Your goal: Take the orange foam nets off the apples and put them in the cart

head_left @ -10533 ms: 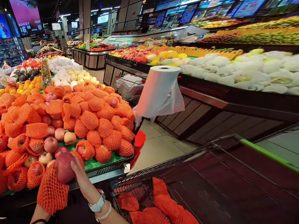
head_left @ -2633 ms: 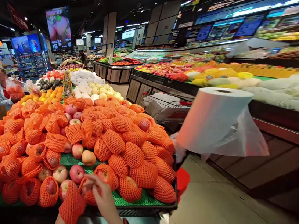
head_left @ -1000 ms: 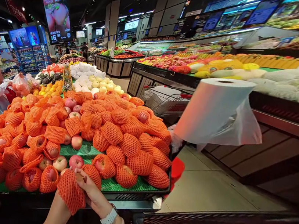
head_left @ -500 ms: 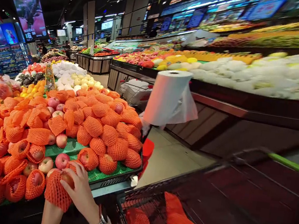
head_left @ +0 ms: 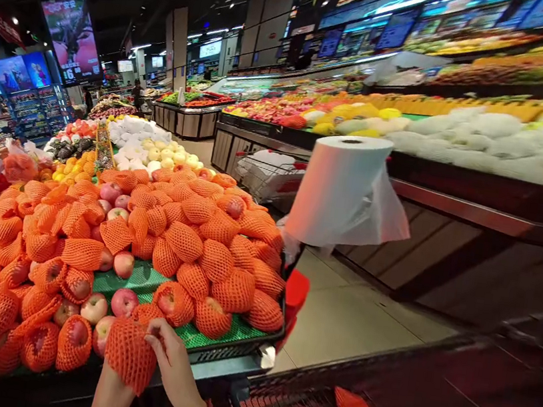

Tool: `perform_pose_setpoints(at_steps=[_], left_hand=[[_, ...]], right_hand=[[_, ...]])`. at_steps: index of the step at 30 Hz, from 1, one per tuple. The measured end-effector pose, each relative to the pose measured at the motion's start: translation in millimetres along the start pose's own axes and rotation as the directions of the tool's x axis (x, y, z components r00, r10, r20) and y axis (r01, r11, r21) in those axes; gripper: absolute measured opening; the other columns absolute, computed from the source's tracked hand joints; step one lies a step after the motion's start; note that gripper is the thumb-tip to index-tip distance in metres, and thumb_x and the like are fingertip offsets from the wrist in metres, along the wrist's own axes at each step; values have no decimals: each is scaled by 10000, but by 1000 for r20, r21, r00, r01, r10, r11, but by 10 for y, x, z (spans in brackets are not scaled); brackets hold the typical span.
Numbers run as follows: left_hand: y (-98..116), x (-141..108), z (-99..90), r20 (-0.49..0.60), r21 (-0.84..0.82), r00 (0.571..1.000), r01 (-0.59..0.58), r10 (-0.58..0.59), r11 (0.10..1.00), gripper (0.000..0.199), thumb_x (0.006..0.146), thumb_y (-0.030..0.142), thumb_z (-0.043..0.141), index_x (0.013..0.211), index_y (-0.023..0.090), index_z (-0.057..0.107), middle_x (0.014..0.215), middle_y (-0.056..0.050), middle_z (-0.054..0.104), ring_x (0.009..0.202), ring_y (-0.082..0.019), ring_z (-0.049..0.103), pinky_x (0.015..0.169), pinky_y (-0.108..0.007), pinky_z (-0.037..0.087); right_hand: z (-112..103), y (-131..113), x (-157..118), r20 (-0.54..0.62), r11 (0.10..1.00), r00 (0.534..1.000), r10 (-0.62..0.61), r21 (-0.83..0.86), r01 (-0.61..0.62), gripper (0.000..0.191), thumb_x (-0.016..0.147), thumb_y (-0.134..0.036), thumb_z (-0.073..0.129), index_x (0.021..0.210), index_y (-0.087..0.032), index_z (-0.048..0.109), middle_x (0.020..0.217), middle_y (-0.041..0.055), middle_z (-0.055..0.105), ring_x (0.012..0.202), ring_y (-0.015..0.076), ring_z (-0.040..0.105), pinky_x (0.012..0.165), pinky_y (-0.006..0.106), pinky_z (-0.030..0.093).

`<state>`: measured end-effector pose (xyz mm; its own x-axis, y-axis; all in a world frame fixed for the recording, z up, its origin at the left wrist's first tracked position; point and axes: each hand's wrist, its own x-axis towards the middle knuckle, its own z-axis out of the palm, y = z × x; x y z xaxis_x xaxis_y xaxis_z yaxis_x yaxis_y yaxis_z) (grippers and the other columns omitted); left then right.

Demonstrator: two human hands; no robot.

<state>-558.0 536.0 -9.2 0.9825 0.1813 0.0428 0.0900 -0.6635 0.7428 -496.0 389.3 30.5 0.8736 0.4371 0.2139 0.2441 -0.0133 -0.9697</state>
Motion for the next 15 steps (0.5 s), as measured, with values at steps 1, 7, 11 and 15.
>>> perform_pose_setpoints(at_steps=[1,7,11,15], left_hand=[[9,-21,19,-18,12,1000,0,0,1000,510,797,408,612,1296,498,564,1145,-3,677,1234,-406,574,1015,-562,530],[236,-91,-62,14,69,1000,-5,4,998,430,756,360,601,1164,479,663,1116,-6,700,1146,-381,635,977,-558,539],[103,-309,-1664,-82,33,994,78,-75,996,423,684,458,653,1102,454,719,1011,1,722,1196,-399,606,877,-566,573],[-353,-615,-3532,-562,-444,794,-55,-231,894,542,632,726,589,970,354,793,906,-5,750,1258,-435,546,804,-604,517]], right_hand=[[6,46,18,-11,1000,1000,10,22,-9,161,931,-316,466,805,-222,503,796,18,585,769,214,580,747,324,460],[94,335,114,-93,1000,996,11,29,-9,216,928,-395,457,846,-216,547,816,38,627,780,222,616,765,325,492],[149,443,111,-80,998,995,-53,-19,51,345,951,-516,456,900,-210,605,867,68,660,852,253,636,827,370,495],[165,434,81,34,990,998,-56,129,51,544,845,-740,538,937,-210,621,868,68,657,838,265,632,793,377,515]])
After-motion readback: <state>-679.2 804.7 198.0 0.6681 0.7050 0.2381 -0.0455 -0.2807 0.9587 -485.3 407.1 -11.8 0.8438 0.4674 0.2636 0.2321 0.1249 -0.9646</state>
